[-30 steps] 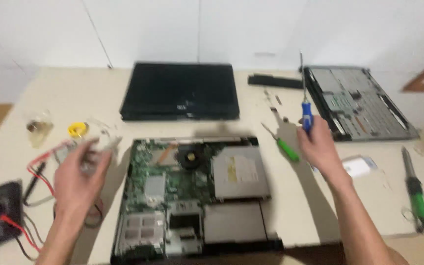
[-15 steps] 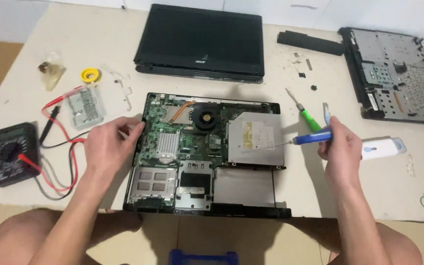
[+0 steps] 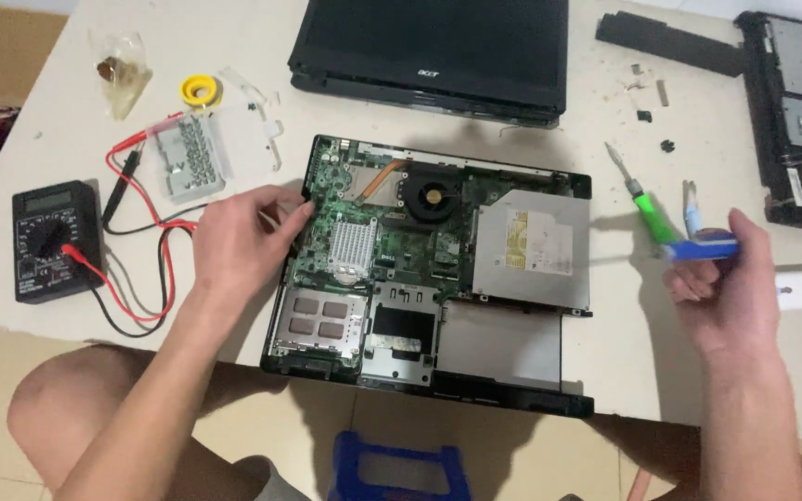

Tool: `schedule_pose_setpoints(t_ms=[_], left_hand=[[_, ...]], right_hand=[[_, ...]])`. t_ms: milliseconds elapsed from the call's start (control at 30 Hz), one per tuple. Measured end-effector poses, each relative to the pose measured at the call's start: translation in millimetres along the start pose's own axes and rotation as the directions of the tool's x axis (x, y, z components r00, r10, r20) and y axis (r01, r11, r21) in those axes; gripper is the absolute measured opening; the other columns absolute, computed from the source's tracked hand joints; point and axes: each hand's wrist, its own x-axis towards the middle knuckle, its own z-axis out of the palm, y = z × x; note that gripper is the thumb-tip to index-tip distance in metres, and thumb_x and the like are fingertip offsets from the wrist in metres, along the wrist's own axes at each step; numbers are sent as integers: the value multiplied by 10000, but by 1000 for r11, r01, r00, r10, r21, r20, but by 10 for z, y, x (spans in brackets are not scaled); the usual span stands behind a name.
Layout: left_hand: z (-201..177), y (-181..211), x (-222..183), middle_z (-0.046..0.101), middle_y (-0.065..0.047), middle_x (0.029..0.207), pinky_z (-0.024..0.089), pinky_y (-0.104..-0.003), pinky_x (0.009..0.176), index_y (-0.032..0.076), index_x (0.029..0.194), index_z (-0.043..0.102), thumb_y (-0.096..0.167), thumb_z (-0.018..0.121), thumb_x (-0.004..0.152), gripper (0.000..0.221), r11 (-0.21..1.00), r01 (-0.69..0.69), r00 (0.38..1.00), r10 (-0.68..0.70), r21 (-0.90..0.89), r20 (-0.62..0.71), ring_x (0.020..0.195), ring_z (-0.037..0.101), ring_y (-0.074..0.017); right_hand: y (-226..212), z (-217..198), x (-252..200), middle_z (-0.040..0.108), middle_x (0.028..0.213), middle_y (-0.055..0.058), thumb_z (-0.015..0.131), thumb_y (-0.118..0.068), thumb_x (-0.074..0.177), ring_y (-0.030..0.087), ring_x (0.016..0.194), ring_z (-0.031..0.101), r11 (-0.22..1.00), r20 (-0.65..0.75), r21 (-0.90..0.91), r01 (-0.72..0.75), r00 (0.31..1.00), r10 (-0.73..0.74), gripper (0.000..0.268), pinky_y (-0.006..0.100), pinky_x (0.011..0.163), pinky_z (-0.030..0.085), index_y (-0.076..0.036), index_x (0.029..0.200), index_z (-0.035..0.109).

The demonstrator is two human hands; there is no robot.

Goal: Assembling and repairing a laptop by installing an optical drive, applying thermal paste, and reattaching the keyboard and casing.

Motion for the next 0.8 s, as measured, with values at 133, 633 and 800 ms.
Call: schedule_pose_setpoints(t_ms=[133,633,800], left_hand=[[-19,-23,19,733,0,716,498,-363,578,196,973,782,435,726,917,252,1000,16,999,-16,-12,-46,629,667,-175],[-50,-40,8,727,-26,675,506,-392,583,251,1052,773,489,678,932,283,991,117,993,-119,68,25,624,667,-210],[-33,-52,15,759,-14,787,511,-404,601,267,1066,767,476,693,908,272,982,171,983,-175,74,48,731,697,-222]], right_hand=[[-50,-181,56,262,504,-88,648,-442,968,30,414,188,904,99,298,-308,951,292,369,180,461,178,-204,729,501],[-29,-1423,471,462,644,-111,711,-249,1027,-24,500,343,705,314,668,-238,949,23,155,102,539,246,-102,1070,689],[12,-1389,464,414,614,-97,691,-248,1061,1,500,311,709,340,650,-274,939,51,134,132,535,253,-117,1086,700]])
